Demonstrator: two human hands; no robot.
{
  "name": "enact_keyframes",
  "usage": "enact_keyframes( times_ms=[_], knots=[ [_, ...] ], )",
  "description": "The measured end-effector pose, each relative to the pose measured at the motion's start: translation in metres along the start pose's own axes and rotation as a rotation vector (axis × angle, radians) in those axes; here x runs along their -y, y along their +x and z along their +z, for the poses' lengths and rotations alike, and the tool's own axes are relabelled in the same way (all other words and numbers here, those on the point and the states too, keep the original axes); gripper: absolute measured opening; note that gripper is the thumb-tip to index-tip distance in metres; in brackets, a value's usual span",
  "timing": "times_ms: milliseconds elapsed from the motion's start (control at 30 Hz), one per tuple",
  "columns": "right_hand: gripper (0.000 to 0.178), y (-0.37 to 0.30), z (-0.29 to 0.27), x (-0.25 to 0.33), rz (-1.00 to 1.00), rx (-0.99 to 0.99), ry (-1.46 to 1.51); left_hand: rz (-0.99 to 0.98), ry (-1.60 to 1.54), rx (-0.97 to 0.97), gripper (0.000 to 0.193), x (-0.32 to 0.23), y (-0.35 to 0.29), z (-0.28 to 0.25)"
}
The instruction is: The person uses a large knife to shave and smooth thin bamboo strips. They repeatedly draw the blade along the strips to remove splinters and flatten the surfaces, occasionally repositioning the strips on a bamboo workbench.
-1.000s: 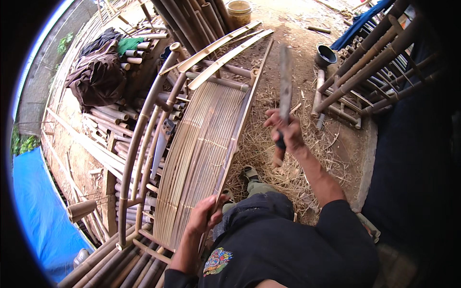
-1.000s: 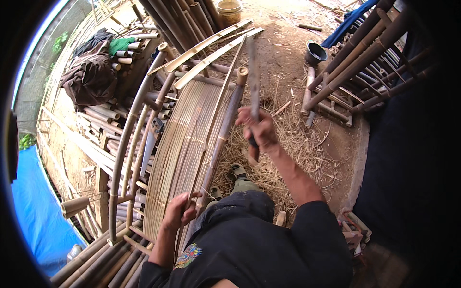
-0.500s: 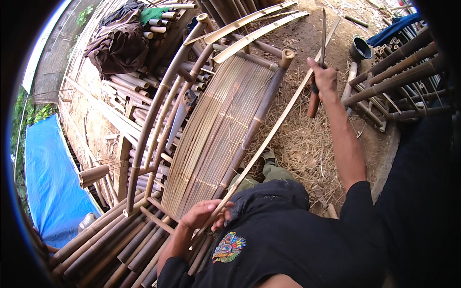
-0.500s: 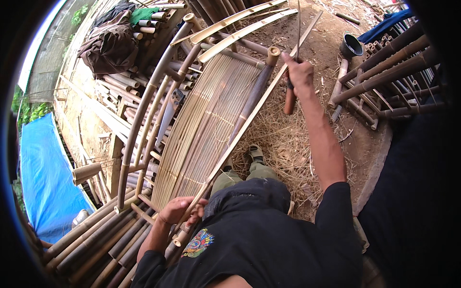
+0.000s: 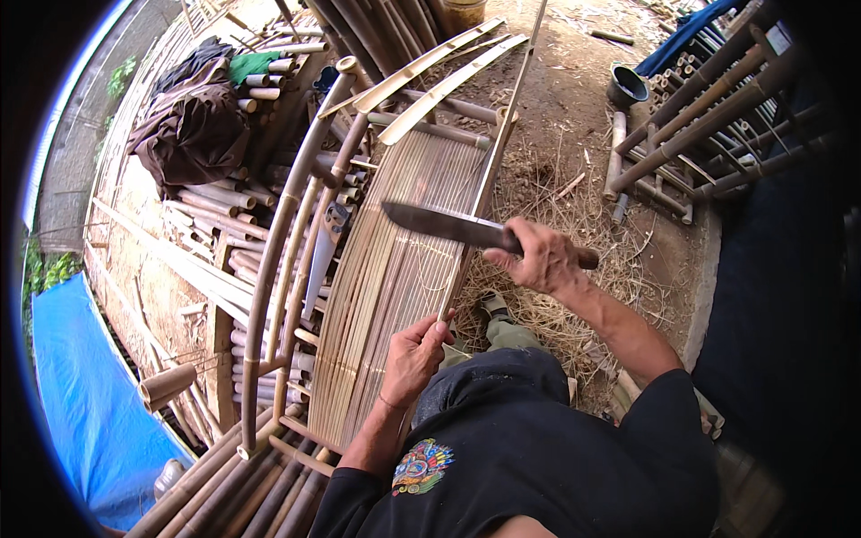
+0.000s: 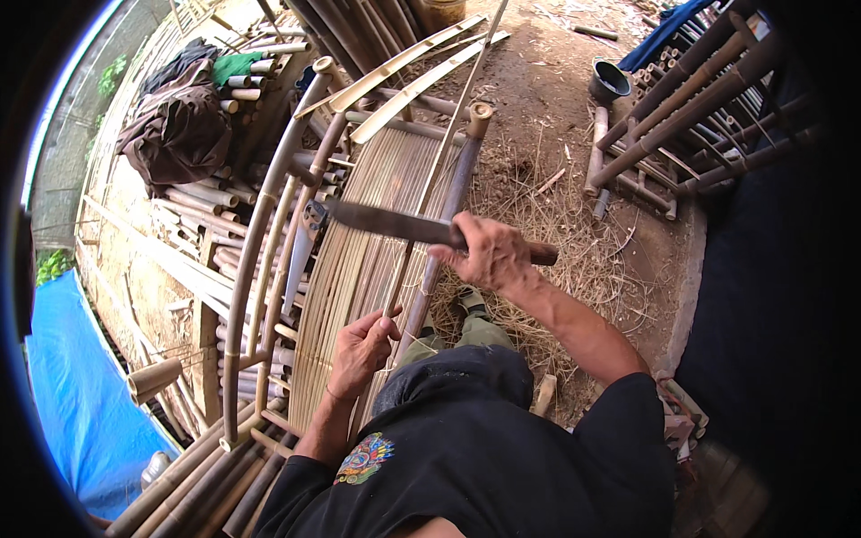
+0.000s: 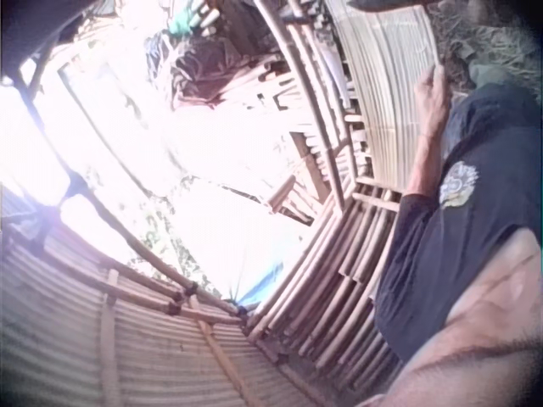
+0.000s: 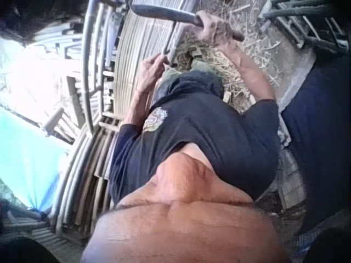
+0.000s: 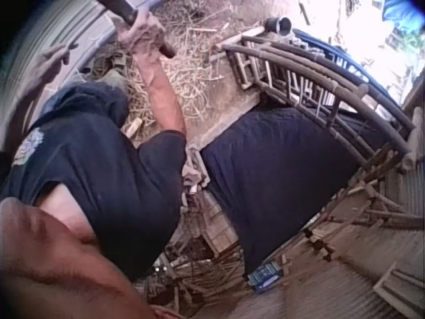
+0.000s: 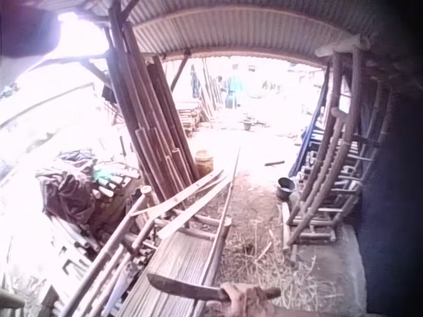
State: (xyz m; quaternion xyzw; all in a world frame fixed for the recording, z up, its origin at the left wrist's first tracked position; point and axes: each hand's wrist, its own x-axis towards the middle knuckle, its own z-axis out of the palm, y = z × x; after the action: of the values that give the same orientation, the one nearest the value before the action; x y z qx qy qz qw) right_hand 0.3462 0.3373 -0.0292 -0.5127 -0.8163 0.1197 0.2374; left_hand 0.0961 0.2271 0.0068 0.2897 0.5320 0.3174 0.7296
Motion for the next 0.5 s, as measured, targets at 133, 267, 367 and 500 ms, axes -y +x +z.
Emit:
enact_keyframes(
  times_ms=[133,267,367,500],
  knots=[
    [0.059,-0.010,0.000,0.027,-0.012,-0.005,0.011,0.145,0.280,-0.102,0.030,0.000,-0.003,0.004],
    [0.059,-0.003,-0.007,0.017,0.150,0.021,-0.015,0.149,0.351,-0.135,0.028,0.015,-0.022,-0.005],
    [0.060,0.000,-0.018,-0.010,0.110,-0.095,-0.115,0.148,0.410,-0.114,0.027,0.013,-0.049,-0.007],
    [0.064,0.003,-0.031,-0.018,0.262,0.019,-0.173,0.109,0.398,-0.096,0.025,0.024,-0.075,-0.023]
  ],
)
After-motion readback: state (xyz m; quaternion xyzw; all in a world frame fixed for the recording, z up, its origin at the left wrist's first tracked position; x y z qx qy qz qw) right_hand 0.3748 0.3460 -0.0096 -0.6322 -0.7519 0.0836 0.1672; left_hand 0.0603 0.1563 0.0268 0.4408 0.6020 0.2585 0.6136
